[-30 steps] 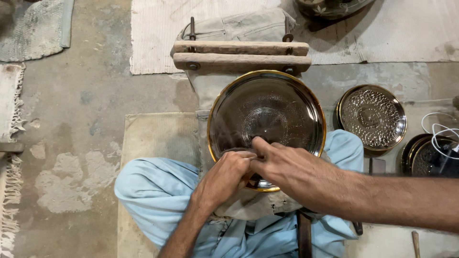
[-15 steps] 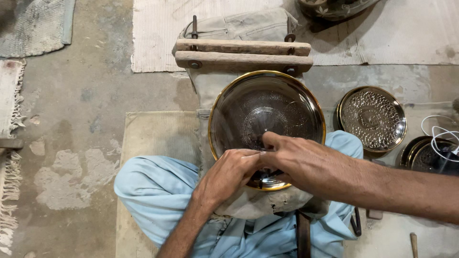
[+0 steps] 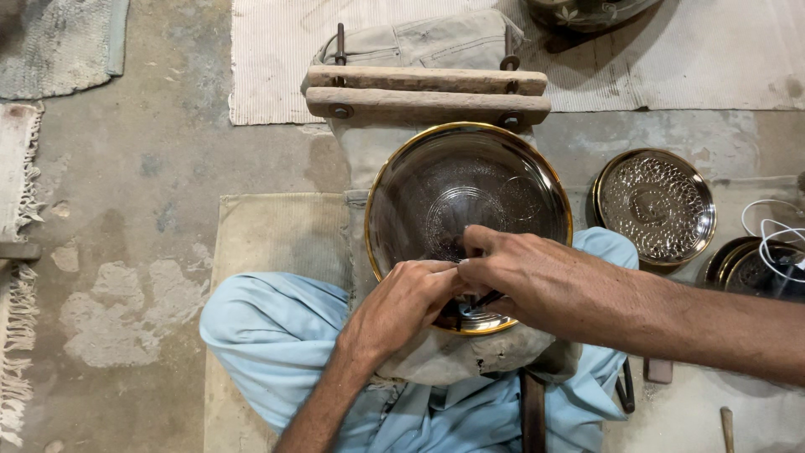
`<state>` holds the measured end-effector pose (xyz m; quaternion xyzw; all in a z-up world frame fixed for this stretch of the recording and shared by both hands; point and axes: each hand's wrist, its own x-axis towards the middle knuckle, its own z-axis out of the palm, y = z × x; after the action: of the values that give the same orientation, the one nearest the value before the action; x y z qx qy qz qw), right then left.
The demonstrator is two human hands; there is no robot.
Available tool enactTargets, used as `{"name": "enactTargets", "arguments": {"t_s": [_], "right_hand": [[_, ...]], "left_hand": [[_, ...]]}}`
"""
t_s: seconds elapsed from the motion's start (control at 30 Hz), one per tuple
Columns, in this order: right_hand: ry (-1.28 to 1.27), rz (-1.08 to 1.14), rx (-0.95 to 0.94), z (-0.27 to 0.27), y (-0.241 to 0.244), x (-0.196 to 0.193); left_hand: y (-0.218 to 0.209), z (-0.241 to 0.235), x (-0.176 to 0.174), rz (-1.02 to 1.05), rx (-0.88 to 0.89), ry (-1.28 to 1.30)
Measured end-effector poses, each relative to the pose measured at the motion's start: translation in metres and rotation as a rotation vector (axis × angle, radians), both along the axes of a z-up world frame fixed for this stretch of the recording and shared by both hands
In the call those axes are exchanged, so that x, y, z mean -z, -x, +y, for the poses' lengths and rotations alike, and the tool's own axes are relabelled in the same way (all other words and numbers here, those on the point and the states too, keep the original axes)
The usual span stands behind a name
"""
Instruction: The person sits cross-legged and uses a small metal tool to engrave circular patterns into a silver plate with a gold rim. The plate rests on a cloth on the floor, and the person rotates it periodically to continue the design.
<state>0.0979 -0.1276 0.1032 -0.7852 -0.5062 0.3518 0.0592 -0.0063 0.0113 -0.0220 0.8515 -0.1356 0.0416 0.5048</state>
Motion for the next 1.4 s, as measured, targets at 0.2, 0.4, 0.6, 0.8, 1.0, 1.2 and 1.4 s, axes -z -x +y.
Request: {"name": "enactTargets", "arguments": {"t_s": [0.2,0.4,0.6,0.8,1.0,1.2,1.4], "right_hand": [[-0.053,-0.050,-0.048,-0.009,0.005,0.015],[-0.100,-0.181,-0.162,-0.023,0.024,0.032],[-0.004,-0.209,-0.221,-0.030,0.034,0.038],[-0.021,-0.232,-0.249,-0.029,0.036,0.038],[0.042,-0.215,-0.217,-0.030,0.027,0.041],[0.089,-0.247,-0.172,-0.031,0.024,0.045],[0.311,-0.185,0.041,-0.036,0.026,0.047]], "left_hand": [[0.000,0.000,0.007,-0.029,-0.002,-0.065],[0.005,-0.001,0.019,-0.134,-0.007,-0.059],[0.006,-0.002,0.024,-0.100,0.005,-0.135],[0.007,0.002,0.019,-0.089,0.010,-0.112],[0.009,0.026,0.002,-0.387,-0.451,0.009],[-0.007,0.041,0.003,0.389,-0.741,-0.026],[-0.001,0.022,0.017,0.186,-0.755,0.108]]}}
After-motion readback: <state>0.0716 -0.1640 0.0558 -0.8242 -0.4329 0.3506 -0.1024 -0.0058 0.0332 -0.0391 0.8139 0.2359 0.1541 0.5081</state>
